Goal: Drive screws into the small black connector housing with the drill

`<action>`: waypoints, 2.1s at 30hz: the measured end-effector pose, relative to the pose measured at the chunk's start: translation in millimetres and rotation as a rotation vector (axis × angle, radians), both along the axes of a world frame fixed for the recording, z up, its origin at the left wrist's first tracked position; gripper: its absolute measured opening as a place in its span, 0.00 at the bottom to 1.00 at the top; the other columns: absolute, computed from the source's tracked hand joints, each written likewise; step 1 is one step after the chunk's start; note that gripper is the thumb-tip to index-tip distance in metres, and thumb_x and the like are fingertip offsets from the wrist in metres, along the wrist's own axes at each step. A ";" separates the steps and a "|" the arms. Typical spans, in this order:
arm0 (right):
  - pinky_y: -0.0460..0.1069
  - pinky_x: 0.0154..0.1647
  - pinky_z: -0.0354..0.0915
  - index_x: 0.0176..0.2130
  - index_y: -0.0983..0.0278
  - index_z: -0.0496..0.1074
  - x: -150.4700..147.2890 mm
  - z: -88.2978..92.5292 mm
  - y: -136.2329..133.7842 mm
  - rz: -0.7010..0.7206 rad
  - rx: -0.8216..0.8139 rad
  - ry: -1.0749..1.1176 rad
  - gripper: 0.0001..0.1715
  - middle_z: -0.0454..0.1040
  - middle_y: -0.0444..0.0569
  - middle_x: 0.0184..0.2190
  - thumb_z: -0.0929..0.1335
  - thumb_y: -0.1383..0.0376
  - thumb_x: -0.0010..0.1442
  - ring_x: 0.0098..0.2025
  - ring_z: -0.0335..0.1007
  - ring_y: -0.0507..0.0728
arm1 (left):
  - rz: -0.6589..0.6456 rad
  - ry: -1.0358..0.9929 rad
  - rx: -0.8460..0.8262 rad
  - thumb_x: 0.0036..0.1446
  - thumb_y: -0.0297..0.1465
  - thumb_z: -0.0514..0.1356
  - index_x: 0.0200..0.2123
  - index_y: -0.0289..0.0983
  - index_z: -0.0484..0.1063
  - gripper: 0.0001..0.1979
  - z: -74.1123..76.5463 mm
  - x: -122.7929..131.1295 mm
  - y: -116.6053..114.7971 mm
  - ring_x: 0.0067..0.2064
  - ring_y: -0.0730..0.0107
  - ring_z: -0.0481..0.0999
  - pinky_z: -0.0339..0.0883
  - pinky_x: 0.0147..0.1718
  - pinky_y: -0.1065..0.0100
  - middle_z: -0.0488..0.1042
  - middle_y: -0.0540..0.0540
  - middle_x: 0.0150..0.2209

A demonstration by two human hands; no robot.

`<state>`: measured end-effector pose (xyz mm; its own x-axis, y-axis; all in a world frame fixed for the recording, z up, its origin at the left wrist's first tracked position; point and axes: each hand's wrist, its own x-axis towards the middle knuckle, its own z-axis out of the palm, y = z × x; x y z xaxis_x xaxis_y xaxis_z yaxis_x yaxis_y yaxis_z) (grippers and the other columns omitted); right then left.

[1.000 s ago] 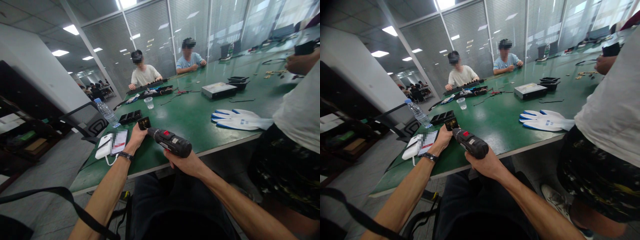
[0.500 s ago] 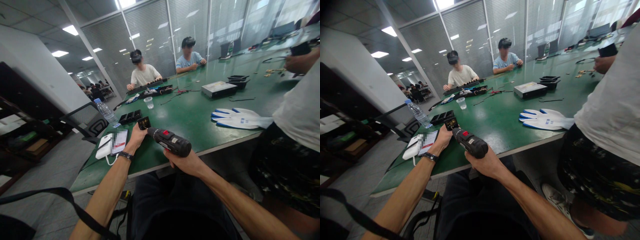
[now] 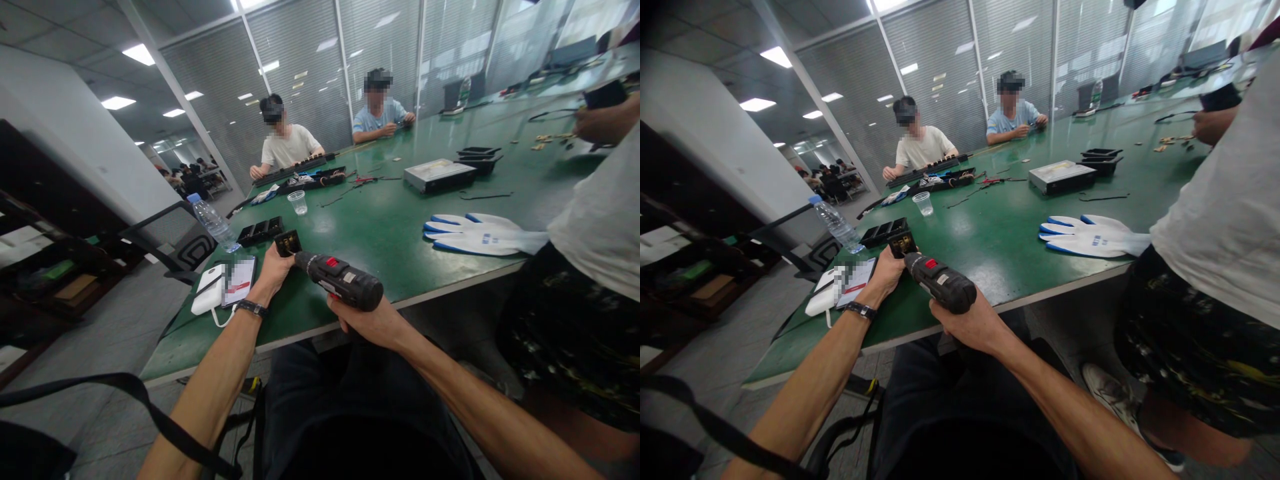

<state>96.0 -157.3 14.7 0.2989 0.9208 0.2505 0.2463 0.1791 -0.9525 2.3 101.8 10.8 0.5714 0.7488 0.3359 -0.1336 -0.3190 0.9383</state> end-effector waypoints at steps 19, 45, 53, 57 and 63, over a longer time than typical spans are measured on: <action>0.46 0.23 0.63 0.25 0.61 0.65 -1.9 4.4 -2.1 -0.007 0.024 0.051 0.13 0.67 0.39 0.16 0.69 0.66 0.61 0.19 0.64 0.50 | 0.023 0.003 0.012 0.34 0.34 0.78 0.40 0.35 0.74 0.28 -0.2 0.3 -0.3 0.38 0.63 0.76 0.70 0.42 0.61 0.78 0.45 0.36; 0.47 0.26 0.65 0.26 0.61 0.66 -0.1 3.8 -2.1 -0.015 0.022 -0.002 0.13 0.69 0.40 0.17 0.68 0.66 0.62 0.20 0.66 0.51 | 0.019 -0.006 -0.009 0.34 0.34 0.78 0.39 0.35 0.74 0.27 1.4 0.1 -2.9 0.37 0.64 0.76 0.70 0.42 0.60 0.78 0.45 0.36; 0.47 0.25 0.65 0.27 0.61 0.66 -0.5 2.4 -1.3 -0.009 0.044 0.010 0.11 0.68 0.39 0.17 0.68 0.67 0.62 0.19 0.66 0.50 | 0.025 -0.017 -0.008 0.33 0.34 0.78 0.39 0.35 0.74 0.28 2.1 -0.3 -3.4 0.37 0.65 0.76 0.71 0.41 0.61 0.78 0.45 0.36; 0.46 0.25 0.65 0.28 0.61 0.66 -0.6 2.7 -1.8 -0.010 0.051 0.008 0.10 0.68 0.38 0.18 0.68 0.67 0.62 0.19 0.66 0.50 | 0.019 -0.015 -0.003 0.33 0.35 0.78 0.39 0.35 0.74 0.29 0.8 -0.5 -1.6 0.37 0.64 0.76 0.71 0.42 0.60 0.78 0.45 0.36; 0.46 0.24 0.65 0.27 0.61 0.66 -1.1 4.2 -2.2 -0.008 0.032 0.021 0.11 0.68 0.38 0.17 0.68 0.67 0.61 0.19 0.66 0.50 | 0.009 -0.019 -0.017 0.33 0.34 0.78 0.40 0.35 0.74 0.29 0.7 -0.7 -1.7 0.36 0.65 0.76 0.70 0.41 0.61 0.78 0.45 0.35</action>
<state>94.9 -159.5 18.9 0.3119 0.9098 0.2737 0.2278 0.2080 -0.9512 1.6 100.2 11.6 0.5583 0.7593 0.3343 -0.1490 -0.3047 0.9407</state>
